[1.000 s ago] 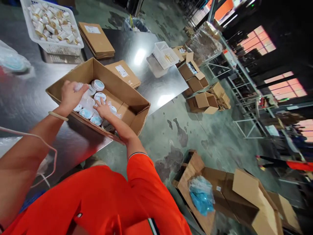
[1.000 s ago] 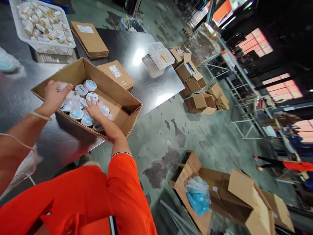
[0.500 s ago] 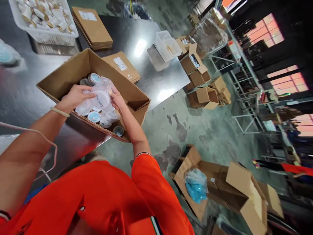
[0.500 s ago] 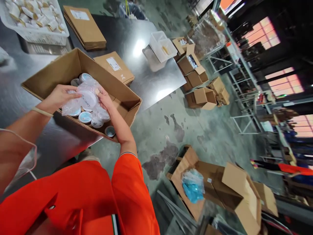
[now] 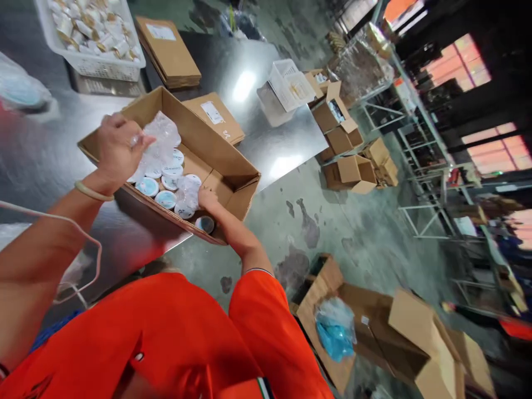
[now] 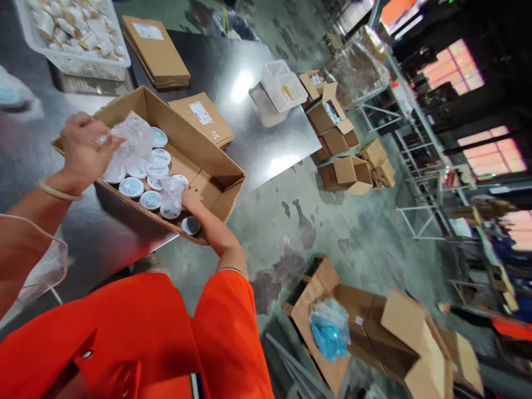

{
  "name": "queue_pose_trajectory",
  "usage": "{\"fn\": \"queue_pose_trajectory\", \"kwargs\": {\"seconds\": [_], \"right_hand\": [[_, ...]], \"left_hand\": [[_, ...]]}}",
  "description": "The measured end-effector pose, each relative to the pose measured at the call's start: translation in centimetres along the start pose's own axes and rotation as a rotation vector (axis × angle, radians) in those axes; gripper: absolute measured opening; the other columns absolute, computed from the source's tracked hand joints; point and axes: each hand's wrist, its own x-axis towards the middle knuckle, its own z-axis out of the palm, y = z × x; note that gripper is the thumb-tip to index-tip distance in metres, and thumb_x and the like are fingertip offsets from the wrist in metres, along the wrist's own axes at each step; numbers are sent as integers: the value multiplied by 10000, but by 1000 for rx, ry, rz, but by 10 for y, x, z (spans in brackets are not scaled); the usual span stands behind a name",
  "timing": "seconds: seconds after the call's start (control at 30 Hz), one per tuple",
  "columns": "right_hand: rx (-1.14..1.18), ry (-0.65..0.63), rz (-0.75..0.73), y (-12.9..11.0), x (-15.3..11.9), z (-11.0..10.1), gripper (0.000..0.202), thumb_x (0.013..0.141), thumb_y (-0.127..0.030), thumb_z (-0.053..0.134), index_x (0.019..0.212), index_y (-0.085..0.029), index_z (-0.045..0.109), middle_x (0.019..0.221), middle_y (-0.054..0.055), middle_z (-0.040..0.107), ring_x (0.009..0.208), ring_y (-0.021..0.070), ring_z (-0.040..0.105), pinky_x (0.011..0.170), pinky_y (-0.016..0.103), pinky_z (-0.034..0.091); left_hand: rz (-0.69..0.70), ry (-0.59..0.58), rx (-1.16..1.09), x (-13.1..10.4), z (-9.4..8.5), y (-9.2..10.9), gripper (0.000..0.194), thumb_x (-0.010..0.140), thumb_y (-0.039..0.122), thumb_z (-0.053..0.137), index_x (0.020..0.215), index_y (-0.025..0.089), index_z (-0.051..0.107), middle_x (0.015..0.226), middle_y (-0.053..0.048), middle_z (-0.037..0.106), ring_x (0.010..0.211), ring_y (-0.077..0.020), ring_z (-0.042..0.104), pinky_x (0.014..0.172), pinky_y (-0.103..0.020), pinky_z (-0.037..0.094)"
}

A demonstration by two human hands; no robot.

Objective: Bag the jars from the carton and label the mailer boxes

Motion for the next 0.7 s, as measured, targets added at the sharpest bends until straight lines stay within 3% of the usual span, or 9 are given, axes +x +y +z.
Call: {"fn": "queue_pose_trajectory", "kwargs": {"seconds": [0.1,0.17,0.27,0.33,0.4,0.5,0.57,0.63,0.7], "right_hand": [[95,-4,-48,6,11,-31,224,923,-319,767,777,-158,712,690,26,640,713,170,629,736,299,577],[181,10,-75,2,23,-56,196,867,-280,766,741,-192,645,599,-23,546,608,139,563,639,262,530],[507,-59,49,-13,34,-89,206,750,-204,787,761,-219,582,559,-60,519,516,109,498,537,221,461],[625,-130,152,-26,38,-107,282,683,-181,819,729,-232,545,515,-70,490,471,103,453,474,216,395],[633,-125,142,-46,40,-122,323,668,-200,841,733,-240,527,520,-77,482,453,93,421,445,212,349],[782,-20,-46,-97,41,-127,321,717,-296,848,856,-242,563,659,-72,565,506,88,457,474,195,393],[872,-27,-212,-147,40,-114,335,746,-353,859,925,-245,597,744,-60,608,584,105,523,528,196,463],[876,-212,-373,-205,40,-91,362,750,-391,903,948,-238,642,795,-40,644,701,138,610,622,217,548],[796,-632,-546,-261,49,-70,394,740,-417,970,946,-208,708,857,7,711,869,189,704,746,256,610]], "left_hand": [[36,-209,-72,-23,-10,-7,343,970,213,754,732,230,508,870,-32,483,845,-206,501,939,-396,522],[78,-277,-96,-42,-17,-10,277,958,130,656,743,235,517,877,-43,506,830,-212,525,882,-383,525],[183,-306,-124,-68,-32,-19,151,937,89,587,961,219,661,1046,-85,612,938,-245,628,897,-400,561],[233,-308,-142,-84,-45,-30,295,909,67,595,1145,208,702,1193,-108,652,1041,-263,688,938,-406,595],[259,-294,-160,-99,-57,-41,430,890,51,622,1275,218,713,1295,-110,667,1132,-270,722,991,-394,624],[234,-184,-179,-116,-70,-57,689,917,93,694,1575,285,625,1466,-110,652,1259,-279,729,1073,-384,648],[209,-81,-180,-121,-78,-65,838,954,165,735,1735,345,490,1633,-129,581,1363,-302,699,1134,-424,650],[195,15,-159,-122,-89,-74,798,1000,244,730,1751,373,492,1740,-140,510,1440,-327,664,1193,-483,632],[138,100,-121,-123,-105,-89,612,1050,301,670,1658,358,625,1662,-147,596,1388,-329,702,1177,-495,639]]}}
